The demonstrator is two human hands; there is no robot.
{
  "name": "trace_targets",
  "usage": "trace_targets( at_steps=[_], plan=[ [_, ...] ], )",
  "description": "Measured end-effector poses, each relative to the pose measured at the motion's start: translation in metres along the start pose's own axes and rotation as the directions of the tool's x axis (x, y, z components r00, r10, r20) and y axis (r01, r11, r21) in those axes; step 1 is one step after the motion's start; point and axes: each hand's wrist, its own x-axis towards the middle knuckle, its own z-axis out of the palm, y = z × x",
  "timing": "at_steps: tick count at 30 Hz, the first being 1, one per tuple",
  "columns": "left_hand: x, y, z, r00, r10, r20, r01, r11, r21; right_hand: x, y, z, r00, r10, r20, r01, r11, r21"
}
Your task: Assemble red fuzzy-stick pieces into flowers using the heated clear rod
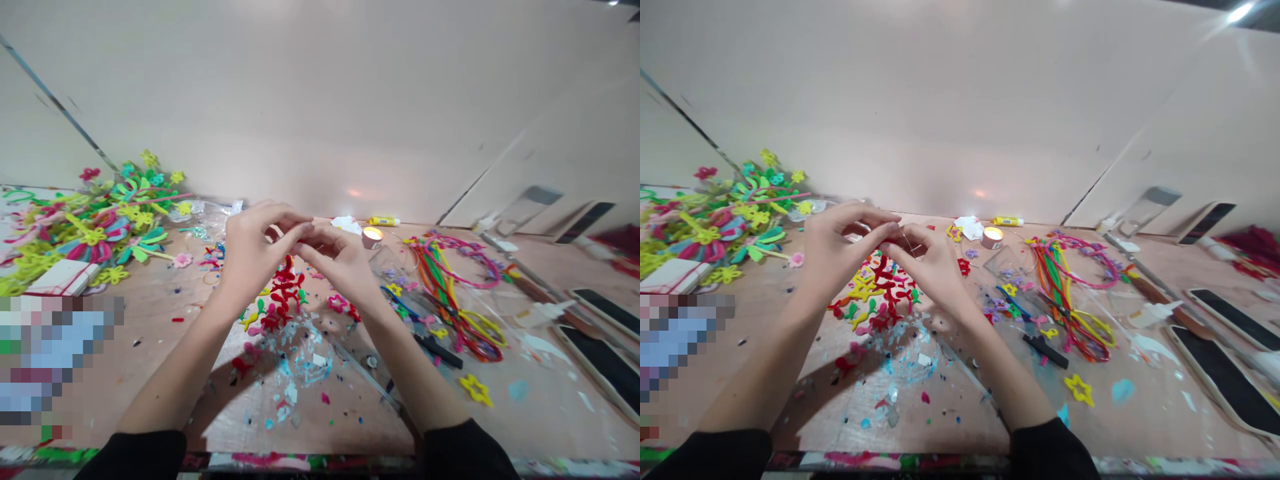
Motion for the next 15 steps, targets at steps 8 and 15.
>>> trace_targets(
  at_steps=[8,15],
  plan=[
    [-0.001,0.002,0.001,1.0,0.001,0.016,-0.001,1.0,-0.002,-0.001,0.001,0.0,1.0,0.017,-0.008,-0.017,1.0,-0.025],
    [0.005,0.004,-0.009,0.968,-0.15,0.2,0.18,0.974,-0.14,0.004,0.004,-0.006,0.999,0.001,-0.044,0.0,1.0,0.027]
  ],
)
